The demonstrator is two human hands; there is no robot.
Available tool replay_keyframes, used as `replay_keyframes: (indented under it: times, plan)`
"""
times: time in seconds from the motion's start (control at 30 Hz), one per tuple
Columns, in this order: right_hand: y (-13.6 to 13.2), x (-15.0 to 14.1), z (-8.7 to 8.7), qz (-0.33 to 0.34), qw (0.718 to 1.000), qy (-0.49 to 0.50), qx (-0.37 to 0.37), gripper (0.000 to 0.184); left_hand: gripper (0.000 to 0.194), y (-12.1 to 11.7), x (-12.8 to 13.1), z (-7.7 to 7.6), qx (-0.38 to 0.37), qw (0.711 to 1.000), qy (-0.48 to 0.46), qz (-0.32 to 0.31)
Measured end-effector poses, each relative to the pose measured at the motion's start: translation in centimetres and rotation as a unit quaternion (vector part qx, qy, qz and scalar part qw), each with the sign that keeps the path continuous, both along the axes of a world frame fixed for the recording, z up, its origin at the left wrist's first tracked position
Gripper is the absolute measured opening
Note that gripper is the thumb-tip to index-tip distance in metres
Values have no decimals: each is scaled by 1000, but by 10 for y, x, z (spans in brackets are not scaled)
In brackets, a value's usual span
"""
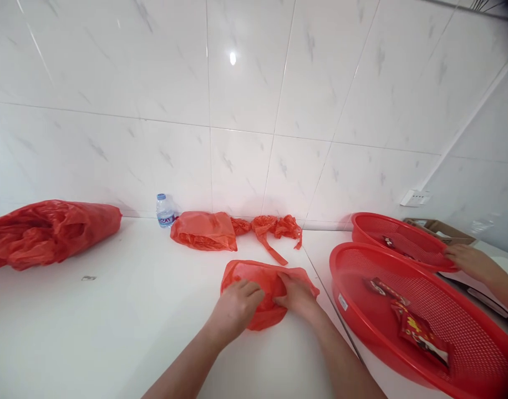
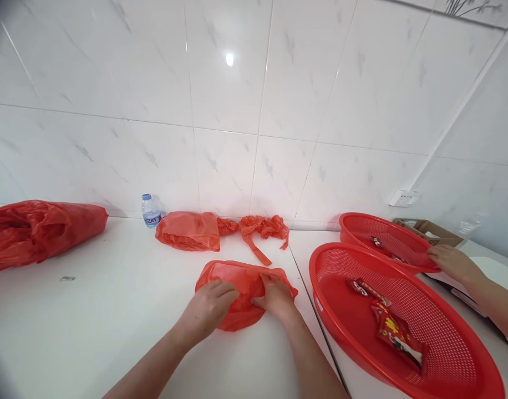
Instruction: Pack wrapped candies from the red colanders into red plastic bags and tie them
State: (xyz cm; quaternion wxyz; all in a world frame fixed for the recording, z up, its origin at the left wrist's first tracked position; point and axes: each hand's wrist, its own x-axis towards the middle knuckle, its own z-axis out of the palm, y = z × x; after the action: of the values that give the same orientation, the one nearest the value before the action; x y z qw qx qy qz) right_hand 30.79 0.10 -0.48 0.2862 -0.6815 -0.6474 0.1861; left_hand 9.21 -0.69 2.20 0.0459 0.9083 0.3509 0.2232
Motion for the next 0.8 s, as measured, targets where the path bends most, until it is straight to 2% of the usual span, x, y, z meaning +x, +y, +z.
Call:
replay_keyframes:
  times: [0.1, 0.13, 0.2, 0.27, 0.37, 0.47, 0.53, 0.6, 0.63, 0.7, 0.73, 0.8]
  plan:
    - [-17, -1, 11, 25, 992, -90, -88, 57, 12, -1, 5, -6, -110, 992, 42, 48]
    - [-25, 1, 15, 36, 988, -97, -114, 51, 11, 1, 3, -9, -139, 987, 40, 72]
    - [-43, 4, 23, 59, 982, -97, -151, 38, 29, 8, -6, -16, -194, 975, 17, 105]
    - [-61, 7, 28, 72, 979, -101, -161, 26, 35, 13, -13, -21, -239, 964, -14, 116]
    - [-82, 2, 33, 73, 978, -151, -121, 28, 28, 14, -15, -22, -229, 967, -27, 112]
    - [-91, -15, 40, 108, 970, -218, -4, 38, 32, 10, -8, -19, -174, 981, -11, 87]
    - [-91, -27, 45, 160, 962, -216, 45, 36, 36, 7, -3, -17, -156, 985, 3, 71]
    - [-83, -34, 49, 203, 961, -182, 37, 36, 38, 4, -1, -16, -165, 984, 19, 60]
    - [-76, -35, 50, 218, 962, -162, 19, 33, 41, 3, -1, -16, -175, 983, 23, 55]
    - [-59, -31, 49, 227, 966, -119, -34, 24, 60, 1, -3, -18, -193, 980, 25, 41]
    - [-49, -26, 47, 222, 968, -96, -68, 28, 71, 0, -6, -19, -197, 979, 28, 34]
    - [-31, -16, 41, 198, 968, -50, -147, 52, 83, 0, -13, -23, -197, 979, 42, 25]
